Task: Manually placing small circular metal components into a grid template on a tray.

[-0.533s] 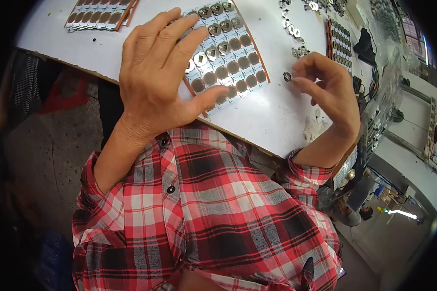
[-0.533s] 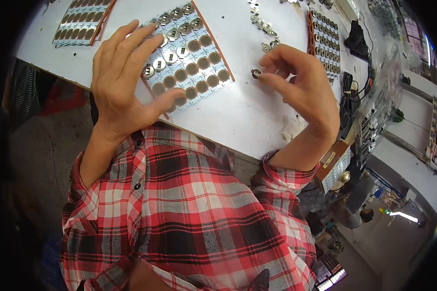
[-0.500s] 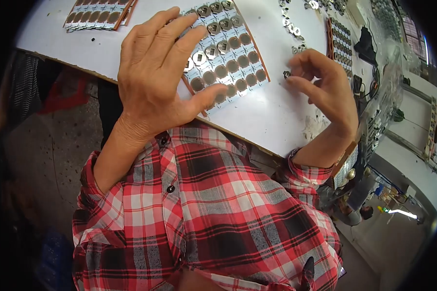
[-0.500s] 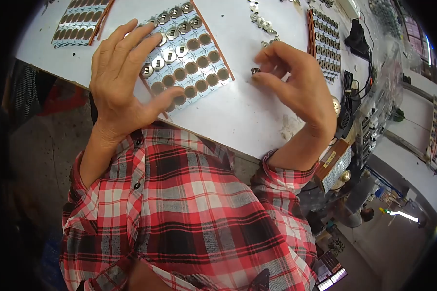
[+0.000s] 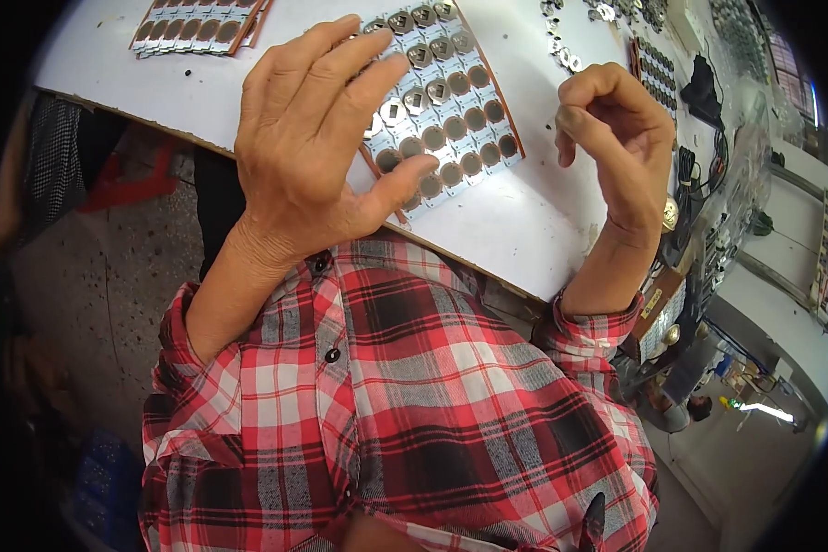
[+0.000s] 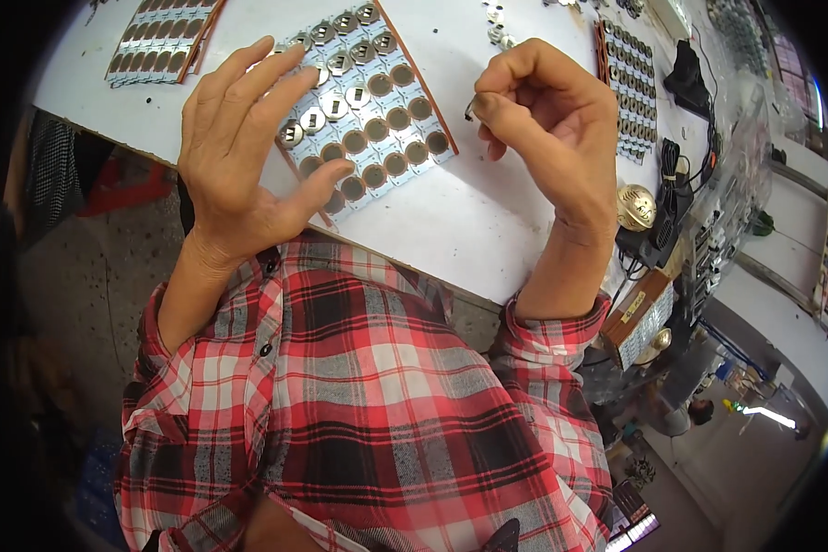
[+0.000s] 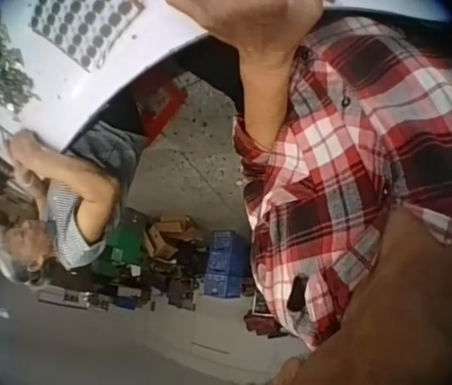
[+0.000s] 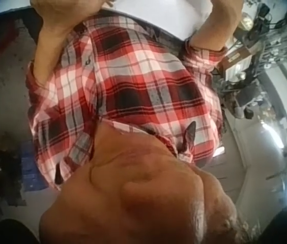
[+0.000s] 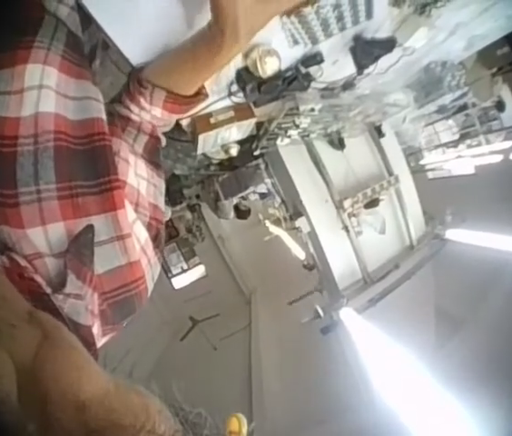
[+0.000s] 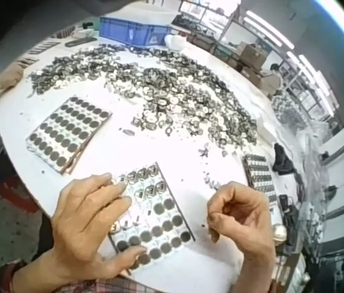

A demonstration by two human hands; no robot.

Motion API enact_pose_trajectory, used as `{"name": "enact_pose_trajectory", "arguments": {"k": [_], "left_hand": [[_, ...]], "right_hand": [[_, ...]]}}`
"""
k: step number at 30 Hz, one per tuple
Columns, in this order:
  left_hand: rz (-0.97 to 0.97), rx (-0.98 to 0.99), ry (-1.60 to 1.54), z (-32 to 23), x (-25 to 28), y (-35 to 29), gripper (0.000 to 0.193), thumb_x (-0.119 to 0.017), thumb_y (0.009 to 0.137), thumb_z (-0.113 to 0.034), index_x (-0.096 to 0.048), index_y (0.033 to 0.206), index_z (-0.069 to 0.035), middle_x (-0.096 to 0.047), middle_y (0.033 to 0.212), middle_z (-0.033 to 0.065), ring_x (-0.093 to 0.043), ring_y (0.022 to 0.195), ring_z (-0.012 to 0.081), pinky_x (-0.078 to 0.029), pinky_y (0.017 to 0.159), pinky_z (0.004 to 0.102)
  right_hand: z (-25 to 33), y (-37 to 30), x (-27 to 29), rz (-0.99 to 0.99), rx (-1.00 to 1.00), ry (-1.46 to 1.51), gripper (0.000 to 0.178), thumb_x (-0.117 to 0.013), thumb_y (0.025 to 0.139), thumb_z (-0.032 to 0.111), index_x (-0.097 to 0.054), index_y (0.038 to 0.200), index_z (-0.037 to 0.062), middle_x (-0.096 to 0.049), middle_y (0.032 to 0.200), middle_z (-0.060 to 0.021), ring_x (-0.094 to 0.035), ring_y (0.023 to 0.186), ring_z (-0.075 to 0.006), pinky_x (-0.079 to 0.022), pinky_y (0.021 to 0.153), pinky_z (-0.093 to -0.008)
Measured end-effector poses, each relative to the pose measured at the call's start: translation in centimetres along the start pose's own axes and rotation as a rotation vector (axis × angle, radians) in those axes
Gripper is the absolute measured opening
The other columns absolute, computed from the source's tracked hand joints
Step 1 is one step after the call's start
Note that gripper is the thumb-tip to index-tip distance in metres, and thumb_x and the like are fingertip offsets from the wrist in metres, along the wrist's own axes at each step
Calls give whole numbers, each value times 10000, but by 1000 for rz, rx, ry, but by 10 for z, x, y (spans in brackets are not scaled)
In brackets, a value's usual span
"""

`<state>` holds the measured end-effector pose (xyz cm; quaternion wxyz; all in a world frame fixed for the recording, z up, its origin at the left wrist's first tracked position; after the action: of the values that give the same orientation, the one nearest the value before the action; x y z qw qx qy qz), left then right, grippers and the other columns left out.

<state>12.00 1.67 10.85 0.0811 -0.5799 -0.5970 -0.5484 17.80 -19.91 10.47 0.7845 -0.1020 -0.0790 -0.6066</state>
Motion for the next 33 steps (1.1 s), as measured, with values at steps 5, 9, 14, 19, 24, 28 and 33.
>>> {"name": "enact_pose_trajectory", "arguments": {"k": [5,9,14,19,24,28,33], "left_hand": [[-154,-112,-414,-6,11,1,467,-858,717,-117,-725,1151,-5,-720,1140,145,-672,1019,314,-538,869,375],[-118,71,-722,-11,-2,12,336,-800,782,20,-721,1109,20,-734,1003,135,-691,806,197,-538,708,277],[-38,310,-983,4,-22,10,225,-732,864,81,-721,1081,23,-739,981,80,-703,804,95,-551,700,209],[-101,347,-1005,6,-26,11,197,-727,856,97,-714,1037,21,-722,954,74,-733,807,116,-586,681,220],[-109,350,-1056,6,-28,8,164,-722,850,100,-704,988,14,-704,940,73,-743,779,124,-605,653,229],[33,417,-1154,5,-38,8,261,-725,889,104,-652,1135,53,-727,1020,116,-750,924,148,-608,811,216],[33,386,-1199,1,-39,11,261,-728,893,97,-639,1134,49,-730,993,120,-753,916,149,-616,799,222]], "right_hand": [[2,-2,-36,174,43,405,142,-667,875,37,-578,977,-5,-605,941,-144,-623,671,-140,-536,539,-256],[-1,-2,-58,242,82,478,107,-664,897,-54,-621,995,-48,-637,970,-124,-686,726,-152,-587,565,-260],[-4,0,-65,258,46,506,93,-661,919,-48,-620,1003,-54,-637,970,-126,-702,775,-174,-625,650,-301],[-6,0,-65,226,-3,512,102,-627,895,-48,-619,996,-48,-636,990,-140,-700,766,-184,-629,676,-325],[-8,0,-66,248,-18,553,151,-606,860,-18,-606,1008,-46,-629,980,-136,-695,753,-192,-623,671,-339],[-12,1,-73,313,-45,732,238,-612,825,8,-576,1050,-61,-616,961,-128,-675,715,-195,-615,655,-343],[-10,1,-75,357,-47,785,254,-609,824,21,-566,1062,-59,-604,945,-120,-666,698,-192,-613,646,-342]]}}
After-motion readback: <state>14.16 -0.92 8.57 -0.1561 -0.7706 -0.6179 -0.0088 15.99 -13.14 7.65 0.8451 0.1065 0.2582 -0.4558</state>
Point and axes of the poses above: each hand's wrist, its own y-axis towards the middle knuckle, its own x-axis out of the back of the hand, z = x × y, the point moved 10 cm from there along y, towards the middle knuckle
